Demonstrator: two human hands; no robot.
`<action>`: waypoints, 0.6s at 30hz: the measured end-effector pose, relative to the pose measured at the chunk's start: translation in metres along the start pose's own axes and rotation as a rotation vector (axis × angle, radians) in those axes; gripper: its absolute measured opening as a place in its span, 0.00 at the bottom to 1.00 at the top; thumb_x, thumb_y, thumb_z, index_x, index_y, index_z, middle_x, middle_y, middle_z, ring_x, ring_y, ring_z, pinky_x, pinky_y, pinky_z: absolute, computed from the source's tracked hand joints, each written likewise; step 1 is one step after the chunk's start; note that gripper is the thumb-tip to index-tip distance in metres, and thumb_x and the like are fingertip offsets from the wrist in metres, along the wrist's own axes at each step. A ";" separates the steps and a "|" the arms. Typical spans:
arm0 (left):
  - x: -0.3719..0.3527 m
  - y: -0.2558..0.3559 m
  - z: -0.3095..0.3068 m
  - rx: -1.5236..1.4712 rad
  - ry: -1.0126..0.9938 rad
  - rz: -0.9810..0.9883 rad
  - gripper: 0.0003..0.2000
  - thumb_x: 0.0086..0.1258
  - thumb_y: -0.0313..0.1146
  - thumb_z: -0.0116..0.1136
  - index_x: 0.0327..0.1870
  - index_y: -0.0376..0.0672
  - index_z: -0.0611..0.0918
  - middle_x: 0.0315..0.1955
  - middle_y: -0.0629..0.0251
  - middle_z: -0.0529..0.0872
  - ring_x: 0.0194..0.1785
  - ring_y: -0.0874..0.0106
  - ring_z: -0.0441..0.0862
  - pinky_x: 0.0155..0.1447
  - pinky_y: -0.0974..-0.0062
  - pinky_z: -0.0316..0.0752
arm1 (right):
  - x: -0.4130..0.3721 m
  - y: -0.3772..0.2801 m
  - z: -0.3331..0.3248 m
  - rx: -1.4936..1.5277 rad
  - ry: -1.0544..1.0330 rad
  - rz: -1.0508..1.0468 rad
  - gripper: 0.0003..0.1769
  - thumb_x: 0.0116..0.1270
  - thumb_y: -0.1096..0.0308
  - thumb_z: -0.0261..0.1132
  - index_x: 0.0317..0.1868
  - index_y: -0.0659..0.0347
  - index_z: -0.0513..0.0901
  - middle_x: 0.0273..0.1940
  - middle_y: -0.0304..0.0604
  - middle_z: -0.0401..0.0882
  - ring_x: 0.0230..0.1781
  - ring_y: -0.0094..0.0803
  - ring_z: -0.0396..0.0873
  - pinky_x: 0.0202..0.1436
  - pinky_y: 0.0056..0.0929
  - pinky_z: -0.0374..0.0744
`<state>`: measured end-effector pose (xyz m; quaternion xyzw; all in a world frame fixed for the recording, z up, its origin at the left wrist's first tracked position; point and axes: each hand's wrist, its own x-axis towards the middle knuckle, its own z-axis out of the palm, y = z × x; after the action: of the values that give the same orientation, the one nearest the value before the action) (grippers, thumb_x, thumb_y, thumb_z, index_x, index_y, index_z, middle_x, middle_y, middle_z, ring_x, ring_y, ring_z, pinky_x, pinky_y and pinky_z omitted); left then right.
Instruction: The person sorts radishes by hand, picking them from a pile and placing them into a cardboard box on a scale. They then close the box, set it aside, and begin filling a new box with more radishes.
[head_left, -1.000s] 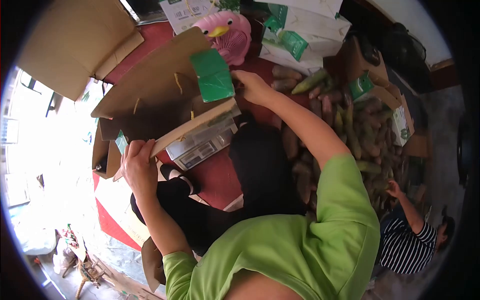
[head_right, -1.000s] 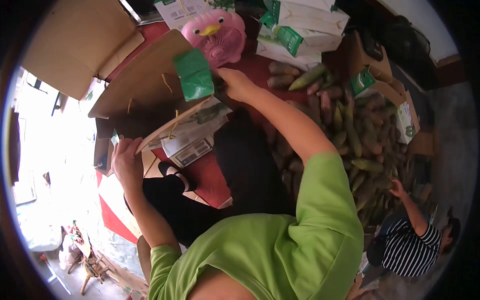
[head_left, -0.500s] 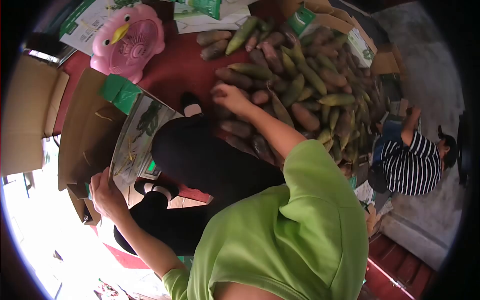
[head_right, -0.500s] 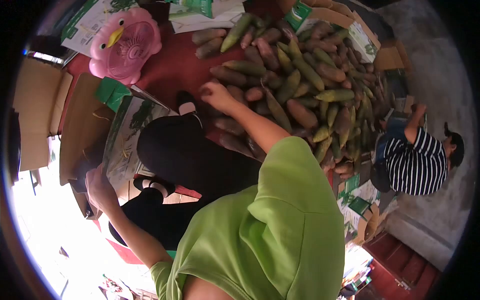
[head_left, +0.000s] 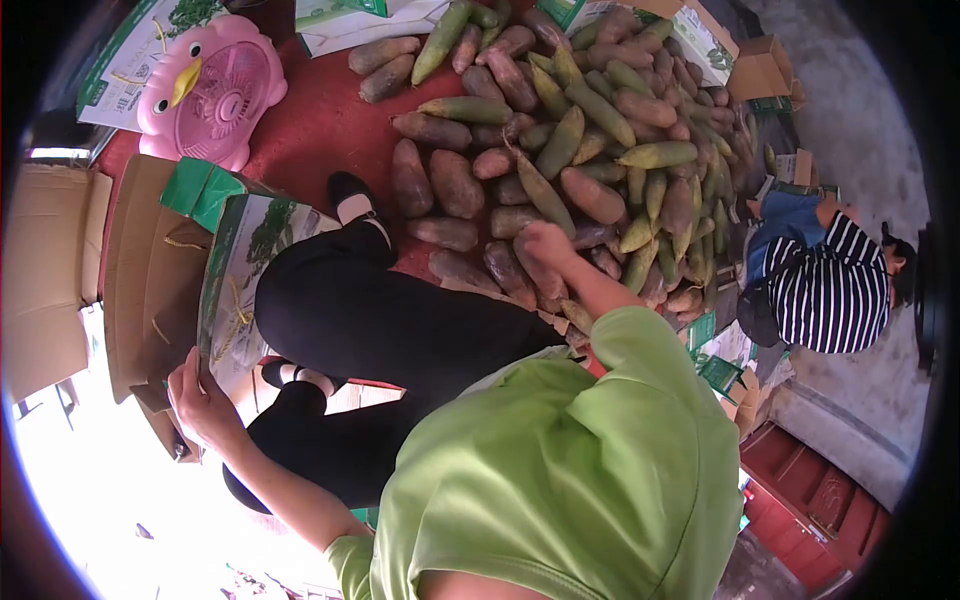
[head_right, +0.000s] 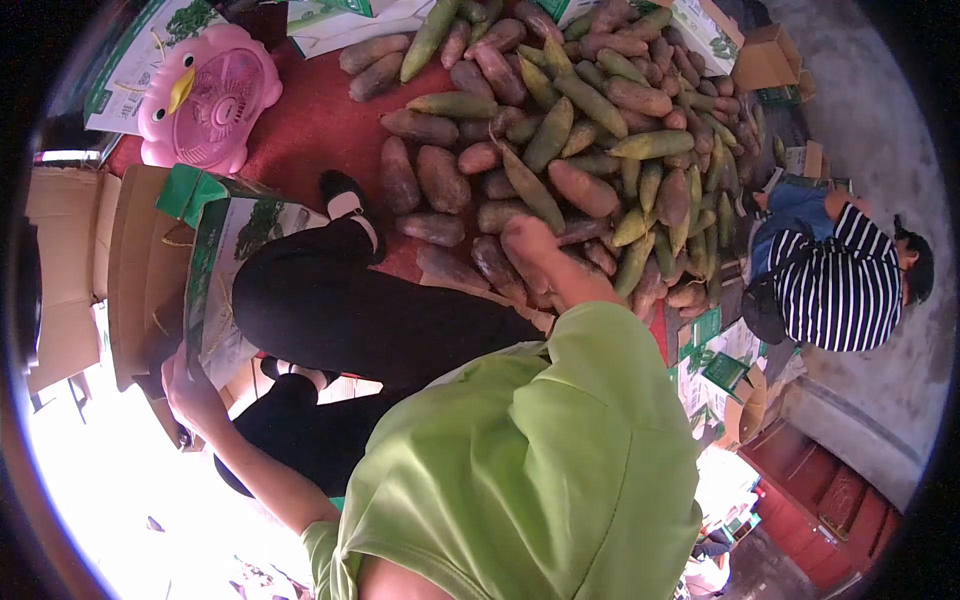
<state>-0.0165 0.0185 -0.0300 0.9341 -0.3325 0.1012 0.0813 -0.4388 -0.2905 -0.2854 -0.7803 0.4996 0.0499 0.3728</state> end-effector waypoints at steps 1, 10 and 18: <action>0.000 0.000 0.000 -0.011 0.004 -0.001 0.12 0.59 0.23 0.58 0.44 0.47 0.84 0.35 0.66 0.81 0.40 0.65 0.79 0.43 0.68 0.74 | 0.003 -0.002 -0.015 0.028 0.055 0.138 0.12 0.52 0.70 0.64 0.39 0.60 0.81 0.37 0.51 0.81 0.40 0.45 0.80 0.45 0.38 0.78; -0.001 0.003 0.003 -0.021 0.018 -0.019 0.11 0.60 0.23 0.58 0.42 0.46 0.84 0.35 0.66 0.81 0.40 0.65 0.80 0.43 0.68 0.74 | 0.051 0.015 -0.032 -0.132 0.381 0.248 0.26 0.48 0.67 0.70 0.50 0.57 0.77 0.48 0.52 0.78 0.51 0.47 0.76 0.54 0.41 0.75; 0.003 0.016 -0.008 -0.009 0.001 -0.060 0.14 0.54 0.19 0.56 0.40 0.44 0.85 0.35 0.63 0.81 0.42 0.63 0.79 0.47 0.69 0.74 | 0.058 -0.038 -0.031 -0.324 0.274 0.485 0.41 0.45 0.58 0.74 0.61 0.51 0.67 0.57 0.46 0.72 0.58 0.45 0.71 0.57 0.51 0.73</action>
<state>-0.0257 0.0066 -0.0204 0.9432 -0.3049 0.0976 0.0884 -0.3883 -0.3444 -0.2690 -0.6873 0.7020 0.1108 0.1503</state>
